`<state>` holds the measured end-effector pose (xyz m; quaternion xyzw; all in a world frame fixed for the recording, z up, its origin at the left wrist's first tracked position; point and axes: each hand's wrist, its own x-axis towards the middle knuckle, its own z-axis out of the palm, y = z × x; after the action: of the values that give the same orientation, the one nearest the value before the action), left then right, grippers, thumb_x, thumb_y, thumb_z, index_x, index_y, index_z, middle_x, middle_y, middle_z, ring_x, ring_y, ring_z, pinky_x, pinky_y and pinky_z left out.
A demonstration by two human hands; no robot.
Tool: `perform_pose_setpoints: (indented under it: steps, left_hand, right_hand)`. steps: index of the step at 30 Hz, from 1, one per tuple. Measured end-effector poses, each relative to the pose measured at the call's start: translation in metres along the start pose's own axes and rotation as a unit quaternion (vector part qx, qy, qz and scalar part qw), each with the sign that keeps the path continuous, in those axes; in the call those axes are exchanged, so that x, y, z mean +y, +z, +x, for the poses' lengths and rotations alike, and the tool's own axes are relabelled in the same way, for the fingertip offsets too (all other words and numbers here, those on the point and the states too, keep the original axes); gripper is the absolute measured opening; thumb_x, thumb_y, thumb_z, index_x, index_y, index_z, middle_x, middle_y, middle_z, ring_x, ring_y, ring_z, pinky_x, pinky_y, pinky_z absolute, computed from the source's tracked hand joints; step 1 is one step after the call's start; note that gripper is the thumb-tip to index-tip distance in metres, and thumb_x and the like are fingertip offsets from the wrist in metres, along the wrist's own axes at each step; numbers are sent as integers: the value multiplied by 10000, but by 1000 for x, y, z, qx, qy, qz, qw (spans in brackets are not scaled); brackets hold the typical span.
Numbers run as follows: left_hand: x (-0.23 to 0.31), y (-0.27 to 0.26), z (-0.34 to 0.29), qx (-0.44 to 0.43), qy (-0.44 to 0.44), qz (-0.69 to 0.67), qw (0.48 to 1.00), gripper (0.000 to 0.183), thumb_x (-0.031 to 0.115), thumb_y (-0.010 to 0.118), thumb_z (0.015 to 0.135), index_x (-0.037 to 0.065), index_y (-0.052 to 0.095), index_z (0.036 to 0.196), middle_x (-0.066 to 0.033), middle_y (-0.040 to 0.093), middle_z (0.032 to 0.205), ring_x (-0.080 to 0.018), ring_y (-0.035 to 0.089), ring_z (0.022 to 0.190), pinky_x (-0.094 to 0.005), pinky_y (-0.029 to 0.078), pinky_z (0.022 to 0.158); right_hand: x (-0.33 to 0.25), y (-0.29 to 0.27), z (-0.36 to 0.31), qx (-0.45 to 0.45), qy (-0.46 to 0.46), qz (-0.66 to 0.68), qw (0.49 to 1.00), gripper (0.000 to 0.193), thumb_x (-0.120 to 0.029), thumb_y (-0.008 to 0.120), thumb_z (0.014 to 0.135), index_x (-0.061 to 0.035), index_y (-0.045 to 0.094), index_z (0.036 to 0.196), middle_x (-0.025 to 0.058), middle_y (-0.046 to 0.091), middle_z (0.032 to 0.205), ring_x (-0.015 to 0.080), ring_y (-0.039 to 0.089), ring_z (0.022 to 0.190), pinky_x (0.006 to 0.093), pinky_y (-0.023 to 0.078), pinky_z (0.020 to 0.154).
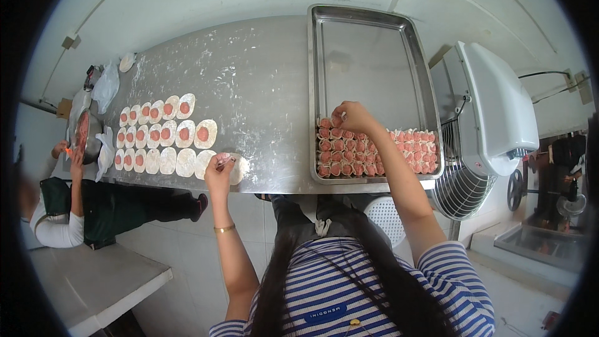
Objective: The person places small pink filling pieces onto round dough discs laid out on a stainless steel table, folds each disc into a dumpling, and places the finished dumplings onto a metal tray. Another person works alongside, also preparing dumplings.
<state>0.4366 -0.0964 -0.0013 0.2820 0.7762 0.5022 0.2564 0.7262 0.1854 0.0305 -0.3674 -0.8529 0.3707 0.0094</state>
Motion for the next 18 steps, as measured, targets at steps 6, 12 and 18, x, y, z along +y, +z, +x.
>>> perform_pose_setpoints:
  steps: [6,12,18]
  left_hand:
    - [1,2,0,-22,-24,10,999,180,44,623,825,-3,601,998,-49,647,905,-98,589,815,-222,462,735]
    - [7,1,4,-41,-11,54,998,194,36,602,832,-1,599,1022,-52,655,925,-116,608,841,-235,473,735]
    - [31,-11,51,38,44,175,983,154,108,643,793,6,652,909,-150,672,867,-235,664,776,-311,505,695]
  right_hand:
    - [7,1,3,-1,-50,-33,998,272,-116,627,681,-52,703,934,192,668,860,340,638,794,390,511,740]
    - [29,11,5,37,-32,42,998,273,-149,643,698,-38,699,942,205,662,911,349,637,820,383,509,758]
    - [20,6,-2,19,-12,34,999,326,-99,621,686,-27,673,1000,173,649,907,336,630,820,380,505,746]
